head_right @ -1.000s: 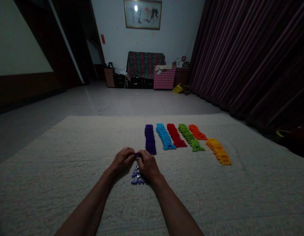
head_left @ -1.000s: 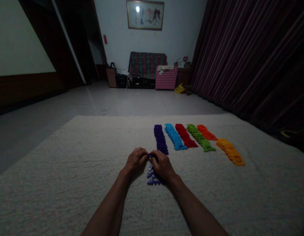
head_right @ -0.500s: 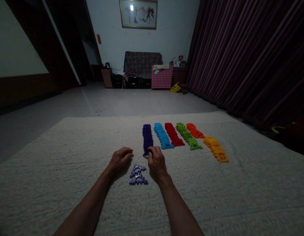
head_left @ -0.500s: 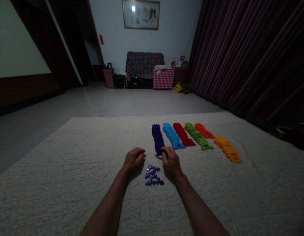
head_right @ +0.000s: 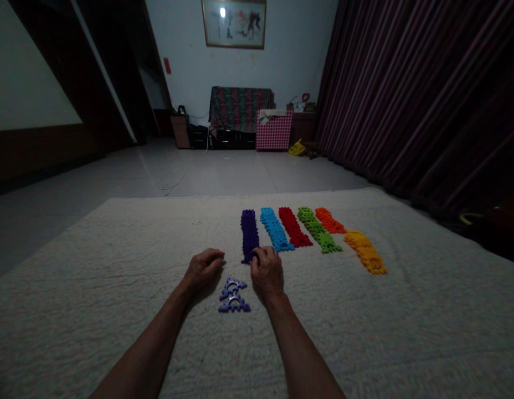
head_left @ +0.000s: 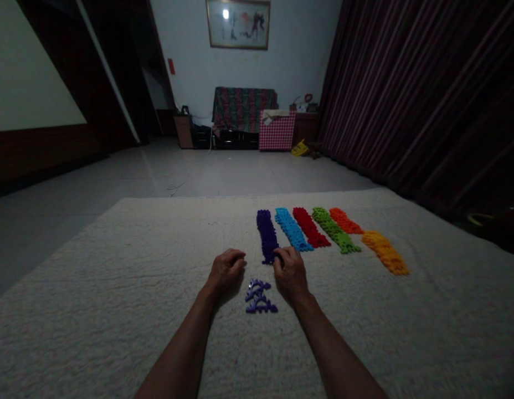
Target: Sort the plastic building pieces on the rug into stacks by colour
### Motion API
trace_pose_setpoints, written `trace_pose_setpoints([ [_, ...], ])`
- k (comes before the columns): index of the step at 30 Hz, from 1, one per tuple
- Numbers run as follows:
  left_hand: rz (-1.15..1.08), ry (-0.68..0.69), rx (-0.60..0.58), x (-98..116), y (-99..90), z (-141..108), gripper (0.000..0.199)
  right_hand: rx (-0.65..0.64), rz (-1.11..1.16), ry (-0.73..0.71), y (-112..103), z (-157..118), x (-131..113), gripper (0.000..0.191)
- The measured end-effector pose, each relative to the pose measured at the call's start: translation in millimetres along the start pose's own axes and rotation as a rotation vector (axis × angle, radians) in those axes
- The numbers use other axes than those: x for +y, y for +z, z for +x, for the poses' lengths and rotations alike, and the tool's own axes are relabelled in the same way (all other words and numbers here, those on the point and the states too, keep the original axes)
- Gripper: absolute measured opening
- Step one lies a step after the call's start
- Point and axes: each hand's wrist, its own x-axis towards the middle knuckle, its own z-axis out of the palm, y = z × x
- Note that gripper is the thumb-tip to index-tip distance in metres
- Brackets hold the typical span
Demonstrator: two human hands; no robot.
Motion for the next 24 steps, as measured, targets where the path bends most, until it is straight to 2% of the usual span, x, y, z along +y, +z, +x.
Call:
trace_pose_setpoints([
  [5,-0.009,-0.007,0.005,1,-0.3,0,0.022,0.076,-0.001,0.028,1,2,-3,0.027],
  [8,-0.005,-0.033,0.007,3,-1.1,0,0.021,0.125,0.067,0.005,-1,0,-7,0.023],
  [10,0.006,-0.052,0.013,4,-1.0,0,0.021,0.107,0.138,-0.028,-4,-4,-12,0.021],
  [12,0.015,-0.055,0.022,4,-0.4,0,0.021,0.009,0.224,-0.065,-8,-10,-17,0.021],
  [15,0.022,-0.043,0.028,2,1.0,0,0.021,-0.257,0.329,-0.144,-18,-18,-21,0.021],
  [17,0.014,-0.040,0.030,1,1.6,0,0.021,-0.385,0.348,-0.189,-24,-21,-22,0.024],
  [20,-0.004,-0.049,0.037,3,1.2,0,0.022,-0.433,0.336,-0.205,-30,-20,-23,0.028],
  [24,-0.001,-0.054,0.035,7,0.0,-1,0.022,-0.459,0.328,-0.229,-34,-17,-22,0.024],
])
